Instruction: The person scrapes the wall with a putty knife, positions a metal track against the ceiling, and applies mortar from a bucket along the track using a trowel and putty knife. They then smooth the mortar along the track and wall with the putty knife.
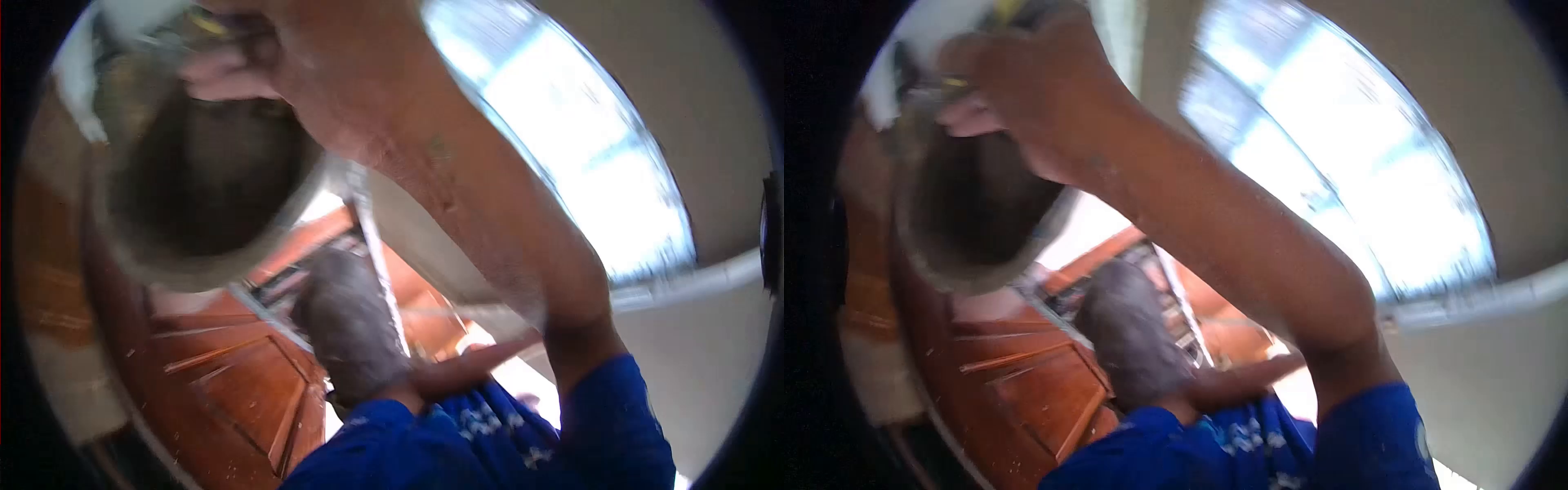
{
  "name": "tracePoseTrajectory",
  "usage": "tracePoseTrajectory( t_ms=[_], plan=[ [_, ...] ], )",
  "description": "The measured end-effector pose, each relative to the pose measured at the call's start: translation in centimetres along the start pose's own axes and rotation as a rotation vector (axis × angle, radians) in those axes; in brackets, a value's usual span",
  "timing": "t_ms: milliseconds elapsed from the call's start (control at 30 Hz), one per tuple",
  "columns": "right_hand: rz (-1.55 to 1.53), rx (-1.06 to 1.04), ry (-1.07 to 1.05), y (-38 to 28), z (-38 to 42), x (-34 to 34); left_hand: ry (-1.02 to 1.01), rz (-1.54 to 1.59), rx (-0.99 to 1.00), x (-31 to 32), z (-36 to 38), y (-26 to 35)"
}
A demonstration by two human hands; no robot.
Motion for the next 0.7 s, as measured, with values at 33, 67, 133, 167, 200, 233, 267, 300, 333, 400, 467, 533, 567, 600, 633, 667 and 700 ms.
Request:
tracePoseTrajectory(
  t_ms=[33,67,133,167,200,233,267,300,333,400,467,533,567,600,633,667,700],
  plan=[
    [0.098,-0.218,-0.005,-1.8,2.1,-1.5,-0.037,-0.024,-0.023,0.1,0.1,0.6],
    [0.231,-0.319,-0.087,-2.8,3.4,-4.9,-0.089,-0.050,-0.050,-0.2,-0.2,1.1],
    [0.299,-0.440,-0.161,-7.3,8.4,-11.8,-0.209,-0.113,-0.123,-0.6,-1.3,1.6],
    [0.397,-0.455,-0.123,-10.6,12.2,-14.1,-0.156,-0.094,-0.089,-0.4,-1.7,1.3],
    [0.496,-0.467,-0.086,-14.0,16.0,-16.4,-0.119,-0.081,-0.082,-0.4,-1.6,1.4],
    [0.598,-0.523,0.075,-13.6,18.9,-15.9,0.107,-0.001,0.076,-0.2,-1.5,1.3],
    [0.704,-0.559,0.245,-13.2,21.9,-15.3,0.090,0.014,0.069,0.3,-1.1,0.9],
    [0.799,-0.570,0.415,-12.8,25.0,-14.8,0.080,0.030,0.061,0.4,-0.7,0.8],
    [1.032,-0.549,0.413,-12.7,26.4,-14.9,0.109,0.045,0.069,0.6,-0.6,0.7],
    [1.497,-0.469,0.342,-12.2,28.6,-14.9,0.172,0.064,0.076,0.8,-0.5,0.0],
    [1.806,-0.359,0.038,-11.1,29.9,-16.1,0.194,0.055,0.077,0.3,-0.7,-0.3],
    [2.034,-0.147,-0.168,-10.4,29.9,-14.9,0.185,0.068,0.061,-0.3,-0.6,-0.2],
    [2.095,-0.151,-0.260,-9.6,30.5,-15.6,0.172,0.069,0.053,-0.2,-0.5,-0.3],
    [2.112,-0.155,-0.299,-8.9,30.9,-16.3,0.160,0.071,0.046,-0.1,-0.4,-0.4],
    [2.126,-0.160,-0.341,-8.2,31.5,-17.1,0.149,0.073,0.038,-0.1,-0.3,-0.5],
    [2.137,-0.167,-0.377,-8.0,32.3,-18.1,0.135,0.072,0.050,0.3,-0.3,-0.4],
    [2.156,-0.176,-0.387,-7.6,32.5,-18.9,0.127,0.076,0.058,0.2,-0.4,-0.5]
  ],
)
Point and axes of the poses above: each hand's wrist, its own z-axis away from the middle knuckle, its own x-axis out of the palm, y = z × x, the point moved 1 cm from there along -z, towards the middle knuckle, and after that the axes turned 11 degrees about y, right-handed, at the moved point
